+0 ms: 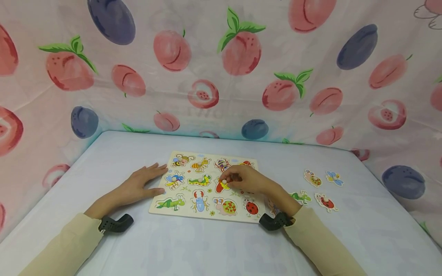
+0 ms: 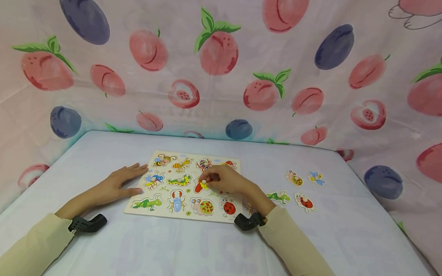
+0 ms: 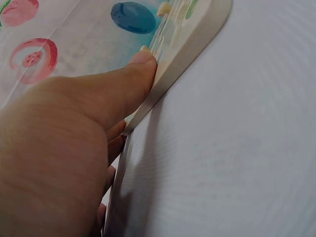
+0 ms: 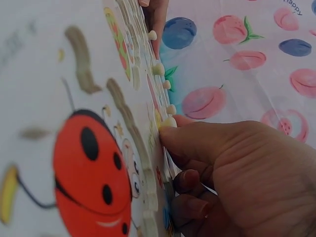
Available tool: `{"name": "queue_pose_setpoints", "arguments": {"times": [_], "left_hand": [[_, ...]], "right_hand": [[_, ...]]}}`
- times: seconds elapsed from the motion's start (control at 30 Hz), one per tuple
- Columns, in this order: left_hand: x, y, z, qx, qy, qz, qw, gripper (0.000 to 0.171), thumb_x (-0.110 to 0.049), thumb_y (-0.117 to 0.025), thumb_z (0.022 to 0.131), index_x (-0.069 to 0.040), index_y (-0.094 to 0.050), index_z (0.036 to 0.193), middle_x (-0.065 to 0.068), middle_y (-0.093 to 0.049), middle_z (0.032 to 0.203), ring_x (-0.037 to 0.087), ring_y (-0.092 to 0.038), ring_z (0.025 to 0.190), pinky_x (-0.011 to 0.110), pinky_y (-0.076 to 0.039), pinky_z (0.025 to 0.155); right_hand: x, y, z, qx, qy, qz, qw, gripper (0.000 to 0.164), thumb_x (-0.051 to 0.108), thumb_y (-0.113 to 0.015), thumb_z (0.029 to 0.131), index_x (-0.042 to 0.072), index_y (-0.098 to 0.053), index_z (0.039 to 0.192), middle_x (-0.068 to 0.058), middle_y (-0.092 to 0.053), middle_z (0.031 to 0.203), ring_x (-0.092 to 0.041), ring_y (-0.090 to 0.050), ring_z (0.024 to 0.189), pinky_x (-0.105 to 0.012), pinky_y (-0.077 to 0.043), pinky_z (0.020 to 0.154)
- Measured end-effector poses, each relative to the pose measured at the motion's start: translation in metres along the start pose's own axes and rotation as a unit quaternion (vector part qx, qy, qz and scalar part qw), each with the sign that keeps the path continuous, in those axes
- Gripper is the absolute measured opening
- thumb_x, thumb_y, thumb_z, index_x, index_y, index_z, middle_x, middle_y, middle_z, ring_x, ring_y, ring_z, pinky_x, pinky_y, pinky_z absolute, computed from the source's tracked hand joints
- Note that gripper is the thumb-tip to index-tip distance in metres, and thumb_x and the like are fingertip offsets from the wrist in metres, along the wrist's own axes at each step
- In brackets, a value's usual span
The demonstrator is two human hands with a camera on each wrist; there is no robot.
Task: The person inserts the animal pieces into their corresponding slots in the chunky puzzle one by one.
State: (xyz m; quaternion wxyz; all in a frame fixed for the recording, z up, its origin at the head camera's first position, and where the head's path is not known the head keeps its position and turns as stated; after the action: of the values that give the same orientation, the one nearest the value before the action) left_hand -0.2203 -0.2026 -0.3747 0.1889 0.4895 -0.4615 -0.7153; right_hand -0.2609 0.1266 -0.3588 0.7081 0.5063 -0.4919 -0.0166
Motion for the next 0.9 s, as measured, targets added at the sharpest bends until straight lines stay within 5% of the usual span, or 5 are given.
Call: {"name": "queue_pose_setpoints", "arguments": {"times": [0.9], "left_hand": [[0.0011, -0.0002, -0.0003, 0.002, 0.013, 0.001, 0.9999, 0.076, -0.044, -0.067, 0.086, -0.006, -0.04, 0.146, 0.011, -0.033, 0.152, 0.036, -0.018, 0.142, 0.057, -0.008, 0.113]], "right_hand": [[0.0011, -0.003, -0.0005, -0.059, -0.022, -0.027, 0.998, 0.012, 0.018, -0.07, 0.089, 0.024, -0.071, 0.099, 0.007, -0.059, 0.076, -0.012, -0.047, 0.063, -0.021, -0.038, 0.052]]}}
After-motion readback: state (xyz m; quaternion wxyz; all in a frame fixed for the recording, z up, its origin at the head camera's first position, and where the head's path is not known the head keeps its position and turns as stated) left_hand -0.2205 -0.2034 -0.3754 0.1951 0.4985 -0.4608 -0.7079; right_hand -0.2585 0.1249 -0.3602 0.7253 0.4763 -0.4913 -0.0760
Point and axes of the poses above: each hand's wrist, its own z-axis towards the middle knuckle, its own y-axis out of the back of the hand, x = y × z, the point moved 4 cm from there along z, towards the middle knuckle
